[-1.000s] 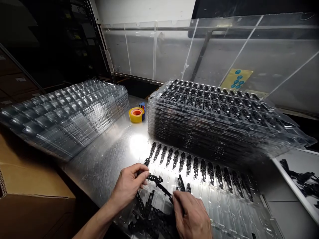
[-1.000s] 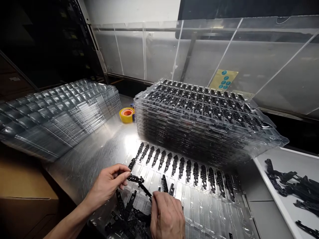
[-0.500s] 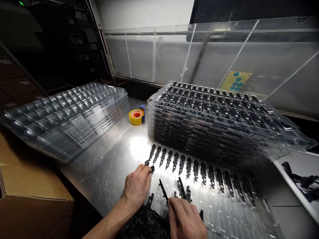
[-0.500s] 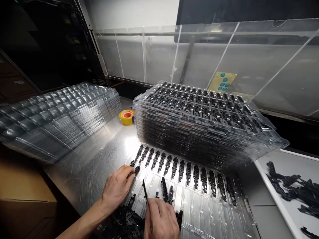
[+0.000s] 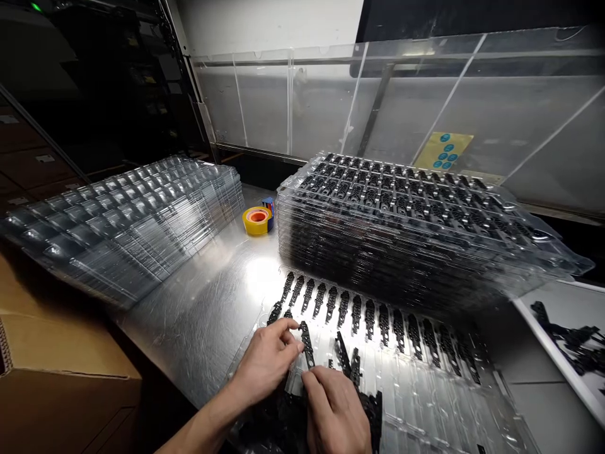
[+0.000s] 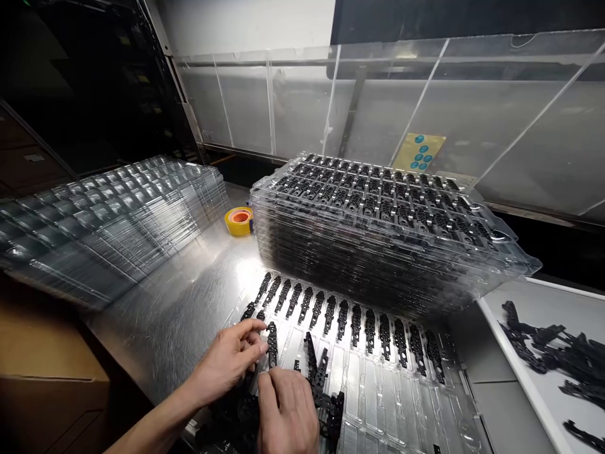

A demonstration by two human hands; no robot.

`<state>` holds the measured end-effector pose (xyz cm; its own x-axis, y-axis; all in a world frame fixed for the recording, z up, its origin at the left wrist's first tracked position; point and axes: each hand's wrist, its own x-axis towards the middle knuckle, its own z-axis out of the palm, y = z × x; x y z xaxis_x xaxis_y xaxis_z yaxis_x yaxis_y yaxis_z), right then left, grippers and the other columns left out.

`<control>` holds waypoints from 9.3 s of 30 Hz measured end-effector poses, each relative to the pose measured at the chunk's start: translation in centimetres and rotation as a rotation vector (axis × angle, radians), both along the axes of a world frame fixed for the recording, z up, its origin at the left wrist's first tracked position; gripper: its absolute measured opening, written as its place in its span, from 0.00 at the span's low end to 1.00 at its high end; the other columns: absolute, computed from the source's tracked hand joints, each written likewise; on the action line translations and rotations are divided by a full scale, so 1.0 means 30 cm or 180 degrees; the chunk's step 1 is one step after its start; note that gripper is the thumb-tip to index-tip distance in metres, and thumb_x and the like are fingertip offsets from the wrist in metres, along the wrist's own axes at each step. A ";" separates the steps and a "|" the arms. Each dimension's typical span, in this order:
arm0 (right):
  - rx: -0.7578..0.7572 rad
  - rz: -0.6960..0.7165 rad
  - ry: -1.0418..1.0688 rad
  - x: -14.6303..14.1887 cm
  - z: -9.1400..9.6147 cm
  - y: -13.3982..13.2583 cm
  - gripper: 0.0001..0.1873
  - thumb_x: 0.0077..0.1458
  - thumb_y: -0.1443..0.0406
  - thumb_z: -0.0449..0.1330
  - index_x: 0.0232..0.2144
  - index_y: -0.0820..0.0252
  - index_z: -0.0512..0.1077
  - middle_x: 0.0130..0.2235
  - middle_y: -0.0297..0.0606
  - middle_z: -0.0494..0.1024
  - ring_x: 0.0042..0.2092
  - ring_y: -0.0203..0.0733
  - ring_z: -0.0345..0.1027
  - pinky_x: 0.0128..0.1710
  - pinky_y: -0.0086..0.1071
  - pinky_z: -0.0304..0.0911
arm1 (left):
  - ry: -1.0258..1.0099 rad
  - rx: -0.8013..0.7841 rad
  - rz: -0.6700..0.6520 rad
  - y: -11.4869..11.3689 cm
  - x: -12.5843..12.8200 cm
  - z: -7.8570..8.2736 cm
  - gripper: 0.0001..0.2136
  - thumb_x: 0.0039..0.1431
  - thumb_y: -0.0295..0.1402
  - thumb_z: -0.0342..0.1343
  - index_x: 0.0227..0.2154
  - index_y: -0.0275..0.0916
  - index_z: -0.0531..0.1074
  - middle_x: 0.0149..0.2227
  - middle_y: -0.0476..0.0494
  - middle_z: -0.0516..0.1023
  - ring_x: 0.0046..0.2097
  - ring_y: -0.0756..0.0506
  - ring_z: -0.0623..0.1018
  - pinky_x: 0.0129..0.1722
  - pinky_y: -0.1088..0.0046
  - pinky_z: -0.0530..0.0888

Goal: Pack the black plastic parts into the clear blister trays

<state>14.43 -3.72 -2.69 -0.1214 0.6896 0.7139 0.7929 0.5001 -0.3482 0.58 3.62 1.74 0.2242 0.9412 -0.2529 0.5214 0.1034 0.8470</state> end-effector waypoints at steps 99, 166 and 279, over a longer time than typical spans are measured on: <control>-0.2582 0.0491 0.1878 0.143 0.126 0.042 0.14 0.60 0.55 0.56 0.42 0.55 0.75 0.38 0.36 0.80 0.40 0.40 0.75 0.39 0.26 0.70 | -0.1218 0.0502 0.0178 -0.146 0.009 -0.066 0.10 0.55 0.27 0.54 0.40 0.42 0.71 0.42 0.46 0.70 0.45 0.47 0.72 0.46 0.71 0.70; -0.2894 -0.0466 -0.0663 0.172 0.109 0.184 0.12 0.61 0.60 0.54 0.43 0.51 0.74 0.34 0.36 0.77 0.35 0.42 0.71 0.32 0.31 0.57 | -0.1226 -0.0157 0.0037 -0.122 0.011 -0.036 0.16 0.51 0.26 0.53 0.44 0.39 0.72 0.45 0.44 0.71 0.34 0.50 0.71 0.38 0.73 0.69; -0.1231 -0.1418 -0.0598 0.358 -0.020 -0.256 0.12 0.61 0.62 0.54 0.46 0.57 0.69 0.43 0.44 0.72 0.46 0.49 0.63 0.41 0.40 0.64 | 0.0018 0.0942 -0.1437 0.099 0.415 -0.081 0.16 0.52 0.20 0.54 0.43 0.40 0.74 0.43 0.45 0.76 0.41 0.47 0.75 0.43 0.70 0.72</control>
<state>25.17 -11.40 -3.30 0.1384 0.9076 0.3964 0.9618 -0.0277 -0.2723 13.04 6.58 -0.71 0.6224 0.7827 0.0062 0.4634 -0.3748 0.8030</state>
